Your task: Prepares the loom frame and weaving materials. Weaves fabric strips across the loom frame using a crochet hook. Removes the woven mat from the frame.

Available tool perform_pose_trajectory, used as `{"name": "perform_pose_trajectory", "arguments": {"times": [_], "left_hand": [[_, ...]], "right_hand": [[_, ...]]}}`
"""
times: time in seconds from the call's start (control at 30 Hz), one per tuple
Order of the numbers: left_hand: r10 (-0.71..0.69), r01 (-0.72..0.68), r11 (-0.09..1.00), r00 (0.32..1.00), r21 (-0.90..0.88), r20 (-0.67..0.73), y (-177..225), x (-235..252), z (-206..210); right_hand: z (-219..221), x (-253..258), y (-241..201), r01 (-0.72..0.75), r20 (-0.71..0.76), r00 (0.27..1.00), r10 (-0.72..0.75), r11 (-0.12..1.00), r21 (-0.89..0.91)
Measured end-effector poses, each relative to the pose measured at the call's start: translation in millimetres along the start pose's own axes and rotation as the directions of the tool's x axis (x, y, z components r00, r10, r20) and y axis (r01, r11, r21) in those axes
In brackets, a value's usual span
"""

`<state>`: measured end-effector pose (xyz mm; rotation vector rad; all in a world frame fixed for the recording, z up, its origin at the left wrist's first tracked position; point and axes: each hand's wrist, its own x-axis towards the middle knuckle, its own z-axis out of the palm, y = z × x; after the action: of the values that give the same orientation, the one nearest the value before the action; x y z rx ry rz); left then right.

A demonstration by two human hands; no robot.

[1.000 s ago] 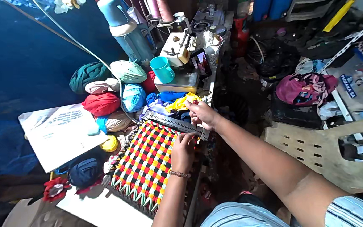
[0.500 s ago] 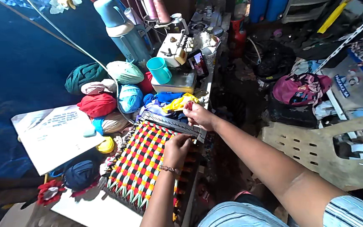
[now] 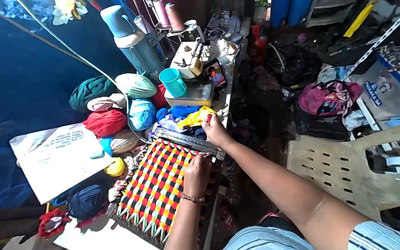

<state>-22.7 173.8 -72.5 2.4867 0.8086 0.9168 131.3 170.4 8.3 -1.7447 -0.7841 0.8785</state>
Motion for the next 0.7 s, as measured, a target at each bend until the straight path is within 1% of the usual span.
{"name": "perform_pose_trajectory", "arguments": {"times": [0.07,0.13,0.2,0.3,0.37,0.43,0.53,0.6,0.63,0.7], "left_hand": [[0.022,-0.022,1.000,0.999,-0.010,-0.033,0,-2,4],[0.050,-0.052,0.998,0.998,-0.046,-0.034,-5,-7,8],[0.046,-0.046,0.996,0.999,-0.074,-0.010,-7,-9,8],[-0.039,0.038,0.995,0.999,-0.092,0.001,-2,-4,6],[-0.083,0.084,0.991,0.996,-0.101,0.021,0,-2,6],[-0.100,0.105,0.988,0.994,-0.109,0.048,-1,-1,7],[-0.093,0.101,0.990,0.992,-0.097,0.084,-2,-1,5],[-0.059,0.065,0.993,0.996,-0.094,0.071,-5,-2,6],[-0.027,0.032,0.995,0.998,-0.094,0.054,-7,-3,8],[0.007,0.000,0.992,0.998,-0.124,0.054,-13,-5,8]], "right_hand": [[-1,-5,15,0.010,-0.120,0.993,0.008,0.989,0.150],[-5,-10,24,0.036,-0.200,0.979,0.035,0.941,0.338],[-8,-17,25,0.076,-0.241,0.969,0.059,0.855,0.513],[-10,-29,24,0.154,-0.276,0.958,0.074,0.680,0.717],[-11,-36,21,0.147,-0.263,0.959,0.106,0.607,0.781],[-12,-43,20,0.128,-0.245,0.961,0.128,0.580,0.804],[-15,-51,22,0.116,-0.216,0.969,0.119,0.551,0.826],[-16,-55,28,0.114,-0.189,0.977,0.097,0.509,0.853],[-17,-56,32,0.108,-0.176,0.979,0.105,0.464,0.879],[-19,-59,41,0.087,-0.146,0.977,0.156,0.333,0.939]]}}
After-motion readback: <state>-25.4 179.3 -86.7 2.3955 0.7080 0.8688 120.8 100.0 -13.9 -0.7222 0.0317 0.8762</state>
